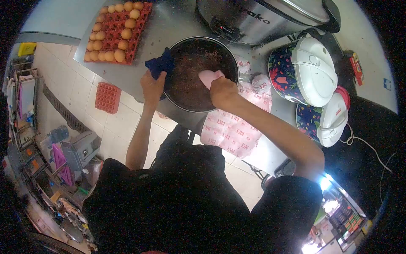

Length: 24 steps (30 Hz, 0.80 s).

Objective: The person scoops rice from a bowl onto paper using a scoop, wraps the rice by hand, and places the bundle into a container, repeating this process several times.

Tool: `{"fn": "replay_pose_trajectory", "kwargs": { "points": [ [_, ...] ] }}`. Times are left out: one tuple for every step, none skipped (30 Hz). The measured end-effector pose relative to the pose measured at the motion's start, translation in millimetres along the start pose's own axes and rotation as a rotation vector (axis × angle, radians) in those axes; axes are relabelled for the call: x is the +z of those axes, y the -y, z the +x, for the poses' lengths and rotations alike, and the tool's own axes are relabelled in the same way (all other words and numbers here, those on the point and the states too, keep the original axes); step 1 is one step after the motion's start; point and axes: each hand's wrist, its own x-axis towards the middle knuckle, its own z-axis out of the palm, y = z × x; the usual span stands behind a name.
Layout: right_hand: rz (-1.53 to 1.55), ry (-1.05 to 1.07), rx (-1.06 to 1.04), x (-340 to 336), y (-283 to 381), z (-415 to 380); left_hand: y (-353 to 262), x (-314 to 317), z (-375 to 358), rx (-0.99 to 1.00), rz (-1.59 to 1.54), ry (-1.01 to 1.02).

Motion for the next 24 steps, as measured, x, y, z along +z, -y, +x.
{"fn": "replay_pose_trajectory", "kwargs": {
  "points": [
    [0.089,0.035,-0.016,-3,0,-3,0,-1,-1,0.000,0.001,-0.001],
    [0.087,0.030,-0.018,0,2,-4,-1,-3,0,-0.037,-0.067,0.042],
    [0.130,0.032,0.022,5,5,-6,-3,-5,0,-0.075,-0.134,0.089],
    [0.170,0.032,0.060,8,7,-6,-2,-4,-1,-0.075,-0.135,0.086],
    [0.171,0.034,0.059,10,7,-6,0,-2,-3,-0.062,-0.083,0.068],
    [0.209,0.081,0.062,11,5,-6,-3,-3,-3,-0.046,-0.033,0.050],
    [0.245,0.126,0.066,11,3,-5,-7,-4,-2,-0.043,-0.036,0.049],
    [0.245,0.126,0.071,18,3,-4,-13,-8,-5,-0.080,-0.059,0.080],
    [0.217,0.143,-0.058,31,4,1,-18,-11,-7,-0.117,-0.081,0.108],
    [0.188,0.157,-0.190,48,6,9,-15,-10,-10,-0.114,-0.083,0.104],
    [0.238,0.009,-0.213,78,18,22,-7,-8,-16,-0.086,-0.024,0.100],
    [0.240,0.005,-0.218,60,29,23,-2,-9,-19,-0.057,0.036,0.095],
    [0.649,0.207,0.022,29,41,20,-2,-15,-23,-0.055,0.043,0.093],
    [1.046,0.411,0.273,9,46,22,-2,-21,-28,-0.010,-0.049,0.094],
    [1.586,0.572,0.040,75,22,61,-1,-26,-30,0.031,-0.141,0.097],
    [1.589,0.577,0.040,66,20,64,4,-29,-30,0.028,-0.136,0.099],
    [1.506,0.542,0.106,44,17,58,10,-30,-28,0.006,-0.156,0.126],
    [1.418,0.494,0.169,24,12,54,14,-27,-22,-0.008,-0.184,0.147],
    [1.413,0.491,0.174,15,8,49,10,-28,-15,-0.009,-0.192,0.148],
    [0.834,-0.070,-0.040,12,5,37,6,-32,-12,-0.004,-0.186,0.150],
    [0.206,-0.581,-0.240,7,4,26,2,-35,-9,0.006,-0.181,0.151],
    [0.201,-0.578,-0.237,-9,5,15,2,-33,-5,0.005,-0.186,0.154],
    [0.047,-0.598,-0.239,-28,8,2,2,-31,-4,0.005,-0.159,0.166],
    [-0.106,-0.616,-0.240,-36,12,-4,-1,-31,-4,0.006,-0.131,0.179]
  ]
}}
